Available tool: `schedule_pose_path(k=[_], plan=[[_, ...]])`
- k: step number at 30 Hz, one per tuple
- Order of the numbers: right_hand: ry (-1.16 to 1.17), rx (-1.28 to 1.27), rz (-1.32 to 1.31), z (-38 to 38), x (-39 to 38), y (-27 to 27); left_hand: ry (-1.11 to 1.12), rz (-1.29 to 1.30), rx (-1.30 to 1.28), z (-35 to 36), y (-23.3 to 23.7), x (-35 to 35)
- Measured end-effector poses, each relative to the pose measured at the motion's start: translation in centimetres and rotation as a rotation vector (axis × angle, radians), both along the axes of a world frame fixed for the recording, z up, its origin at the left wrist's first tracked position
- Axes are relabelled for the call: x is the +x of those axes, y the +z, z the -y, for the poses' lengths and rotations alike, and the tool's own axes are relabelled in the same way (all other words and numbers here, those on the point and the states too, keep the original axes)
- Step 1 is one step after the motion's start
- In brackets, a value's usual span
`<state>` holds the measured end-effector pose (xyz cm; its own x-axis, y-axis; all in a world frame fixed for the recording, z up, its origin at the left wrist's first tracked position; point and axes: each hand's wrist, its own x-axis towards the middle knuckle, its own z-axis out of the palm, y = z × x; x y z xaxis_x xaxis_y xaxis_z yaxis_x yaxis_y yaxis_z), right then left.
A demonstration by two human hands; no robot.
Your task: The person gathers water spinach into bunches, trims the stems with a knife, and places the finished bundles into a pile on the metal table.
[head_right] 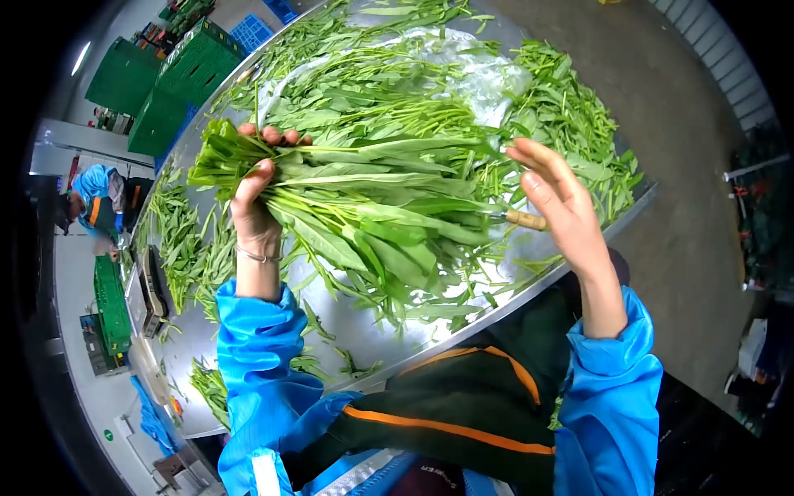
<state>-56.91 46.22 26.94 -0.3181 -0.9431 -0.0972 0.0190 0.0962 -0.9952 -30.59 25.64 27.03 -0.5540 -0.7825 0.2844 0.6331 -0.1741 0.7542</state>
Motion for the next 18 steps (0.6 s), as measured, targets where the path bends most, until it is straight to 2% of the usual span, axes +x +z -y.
schedule_pose_path(k=[2,4,6,8,10,12,14,15,16,18], plan=[[0.116,-0.121,-0.166,0.7,0.5,1.0,-0.022,-0.069,0.007,-0.2,-0.2,-1.0],[0.123,-0.262,-0.191,1.4,1.6,2.0,-0.027,-0.072,-0.043,-0.4,-0.2,-1.7],[0.16,-0.356,-0.432,2.6,2.2,4.0,-0.069,-0.121,-0.029,-1.2,0.1,-2.3],[0.252,-0.321,-0.717,3.8,2.4,3.5,-0.1,-0.156,0.015,-2.2,0.3,-3.1],[0.387,-0.189,-0.8,4.4,2.9,0.6,-0.137,-0.209,0.094,-3.3,0.2,-4.1],[0.578,-0.039,-0.638,4.3,3.9,-1.4,-0.121,-0.272,0.096,-3.9,-0.4,-5.4],[0.61,-0.073,-0.62,3.9,5.3,-3.7,-0.009,-0.122,0.216,-5.3,-0.3,-6.6],[0.495,-0.112,-0.514,4.0,6.0,-4.6,-0.043,-0.135,0.284,-5.4,-1.1,-7.1],[0.414,-0.155,-0.124,4.7,6.8,-4.7,0.014,-0.128,0.306,-6.1,-0.4,-8.1],[0.292,-0.028,-0.084,4.4,5.9,-2.7,-0.125,-0.096,0.316,-5.1,-3.2,-7.8]])
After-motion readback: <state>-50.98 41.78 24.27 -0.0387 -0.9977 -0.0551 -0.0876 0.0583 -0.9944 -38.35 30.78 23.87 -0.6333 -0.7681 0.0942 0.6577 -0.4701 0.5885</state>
